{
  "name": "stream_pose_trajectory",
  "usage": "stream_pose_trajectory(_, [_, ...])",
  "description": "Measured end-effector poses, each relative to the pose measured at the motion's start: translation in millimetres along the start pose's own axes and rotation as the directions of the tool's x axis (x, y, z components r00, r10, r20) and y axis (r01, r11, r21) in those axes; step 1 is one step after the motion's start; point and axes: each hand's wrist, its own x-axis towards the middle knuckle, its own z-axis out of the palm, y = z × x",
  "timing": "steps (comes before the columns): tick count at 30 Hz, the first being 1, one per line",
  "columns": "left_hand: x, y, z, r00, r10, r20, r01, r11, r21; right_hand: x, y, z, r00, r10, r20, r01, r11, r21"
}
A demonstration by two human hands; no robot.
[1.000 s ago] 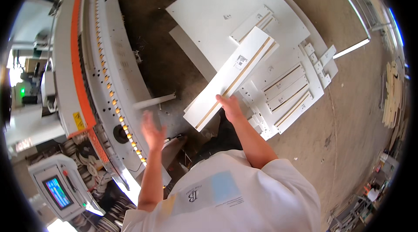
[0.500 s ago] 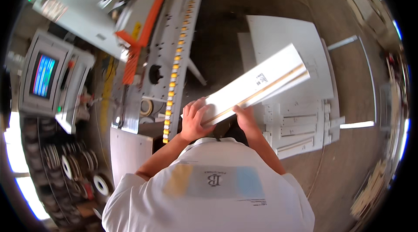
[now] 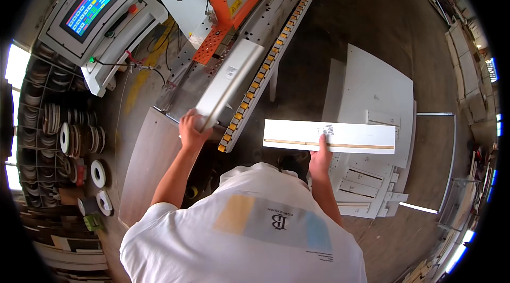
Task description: The person operates a large industrial machine in a workshop, repeatedly loading white rectangular panels onto a conveyor belt. They use both hands to position the panels and interact with a digital control panel to manage the machine's operation. The person handles the panels one at a time, moving them from a stack to the machine's intake.
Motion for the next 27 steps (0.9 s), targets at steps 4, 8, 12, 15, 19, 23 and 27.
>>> stream_pose_trajectory(4, [15, -52, -7, 0.995, -0.099, -0.035, 0.102, 0.987, 0.125, -5, -2, 9, 0.999, 0.039, 0.035, -0.037, 0.998, -0.041])
stream_pose_trajectory(8, [33, -82, -5, 0.994, -0.029, -0.104, 0.052, 0.974, 0.219, -3, 1, 15, 1.000, 0.024, 0.016, -0.022, 0.994, -0.109])
stream_pose_trajectory(12, [40, -95, 4, 0.994, -0.041, -0.105, 0.061, 0.978, 0.202, -7, -6, 27, 0.999, 0.035, 0.025, -0.031, 0.988, -0.151])
stream_pose_trajectory(15, [49, -91, 14, 0.993, -0.028, -0.114, 0.053, 0.973, 0.225, -2, -7, 26, 0.999, 0.018, 0.047, -0.007, 0.979, -0.206])
stream_pose_trajectory(19, [71, -85, 30, 0.991, -0.007, -0.133, 0.038, 0.972, 0.232, -3, -8, 31, 0.999, 0.026, 0.023, -0.022, 0.986, -0.166])
stream_pose_trajectory(23, [105, -76, 51, 0.992, 0.005, -0.123, 0.024, 0.973, 0.230, -1, -6, 25, 1.000, -0.014, 0.016, 0.016, 0.984, -0.179])
stream_pose_trajectory(27, [137, -73, 73, 0.992, 0.012, -0.127, 0.017, 0.975, 0.222, -2, -6, 16, 0.998, -0.057, -0.002, 0.055, 0.978, -0.203])
